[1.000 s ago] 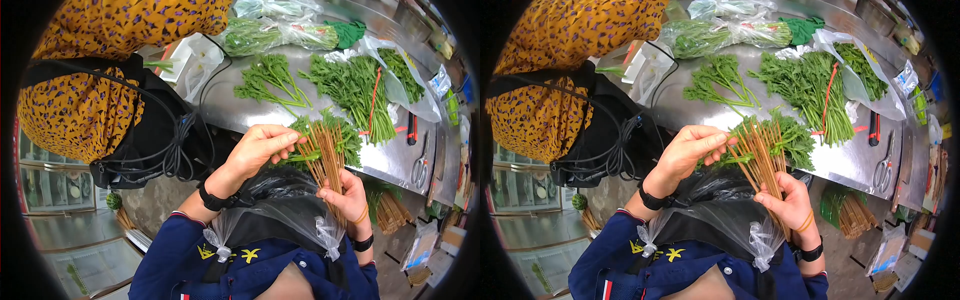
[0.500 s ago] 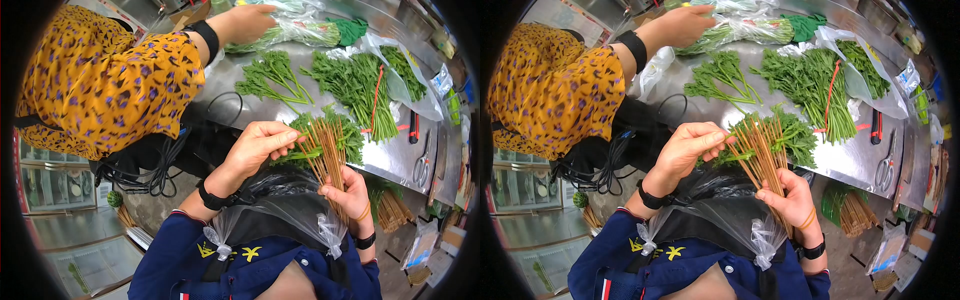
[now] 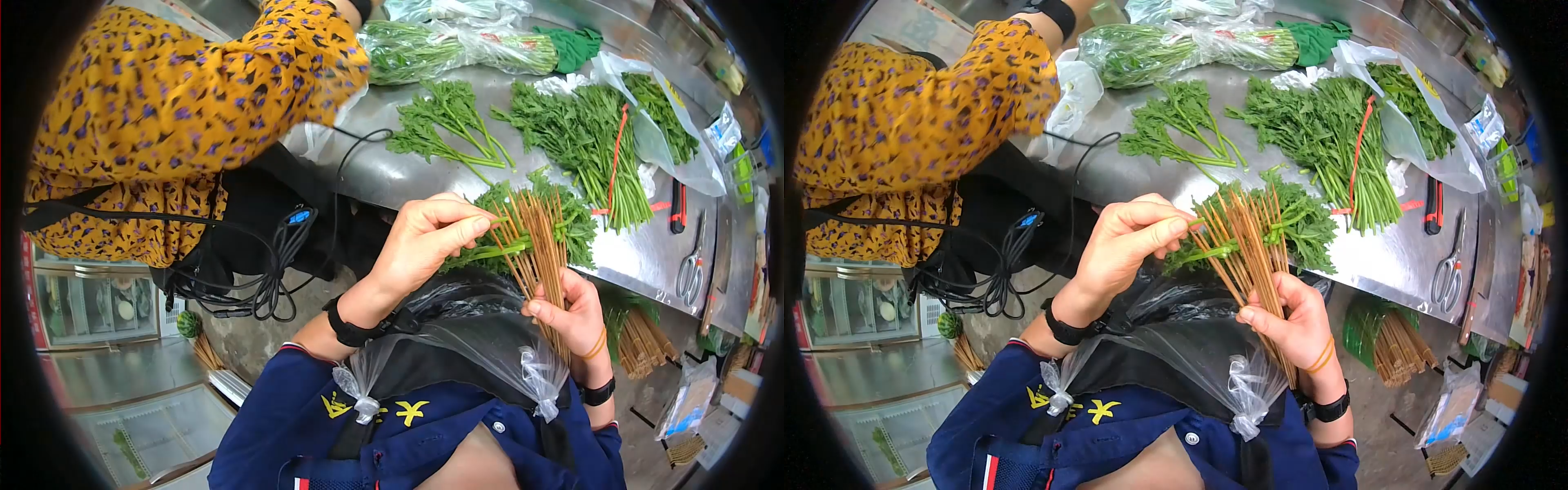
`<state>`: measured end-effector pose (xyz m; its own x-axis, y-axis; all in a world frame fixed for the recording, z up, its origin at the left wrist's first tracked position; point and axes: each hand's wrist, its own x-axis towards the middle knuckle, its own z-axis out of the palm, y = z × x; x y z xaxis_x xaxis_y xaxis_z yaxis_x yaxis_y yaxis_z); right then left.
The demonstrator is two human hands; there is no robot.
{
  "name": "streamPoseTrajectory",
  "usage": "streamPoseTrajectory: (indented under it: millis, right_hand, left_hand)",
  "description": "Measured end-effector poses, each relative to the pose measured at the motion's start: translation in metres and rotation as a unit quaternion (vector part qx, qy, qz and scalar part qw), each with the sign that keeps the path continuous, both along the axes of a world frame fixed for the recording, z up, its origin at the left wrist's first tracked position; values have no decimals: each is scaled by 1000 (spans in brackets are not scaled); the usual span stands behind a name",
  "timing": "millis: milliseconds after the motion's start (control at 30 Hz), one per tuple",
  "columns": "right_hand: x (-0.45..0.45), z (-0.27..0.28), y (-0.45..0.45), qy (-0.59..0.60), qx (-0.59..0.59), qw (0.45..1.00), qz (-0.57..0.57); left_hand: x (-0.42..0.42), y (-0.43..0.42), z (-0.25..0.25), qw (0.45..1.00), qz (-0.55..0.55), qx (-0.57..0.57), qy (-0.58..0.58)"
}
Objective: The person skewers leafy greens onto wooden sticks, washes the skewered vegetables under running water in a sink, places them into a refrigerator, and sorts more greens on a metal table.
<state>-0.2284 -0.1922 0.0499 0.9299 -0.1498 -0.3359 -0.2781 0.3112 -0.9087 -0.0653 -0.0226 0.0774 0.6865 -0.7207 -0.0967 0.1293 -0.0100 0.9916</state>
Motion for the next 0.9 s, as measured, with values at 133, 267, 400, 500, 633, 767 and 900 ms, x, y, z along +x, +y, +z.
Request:
streamPoseTrajectory:
  millis: [133, 267, 400, 500, 633, 767, 900]
  right_hand:
    - [0, -3, 1, -6, 5, 1000, 3]
    - [0, -4, 2, -12, 18, 1000, -6]
    - [-1, -7, 3, -14, 26, 1000, -8]
    - [0, -5, 2, -7, 14, 1000, -1]
    - [0, -5, 4, -7, 27, 1000, -7]
    - [-2, -6, 3, -10, 27, 1000, -3]
    - [-2, -7, 4, -20, 30, 999, 2]
  left_hand:
    - [-2, -2, -2, 999, -5, -17, 50]
    - [-2, -2, -5, 996, -33, 3, 79]
    - [-10, -3, -9, 997, -64, 0, 40]
    - [-9, -2, -9, 998, -66, 4, 3]
    - [-8, -1, -15, 997, -80, -16, -7]
    - [-6, -1, -13, 995, -97, -7, -37]
    - [-7, -2, -16, 985, -131, 27, -108]
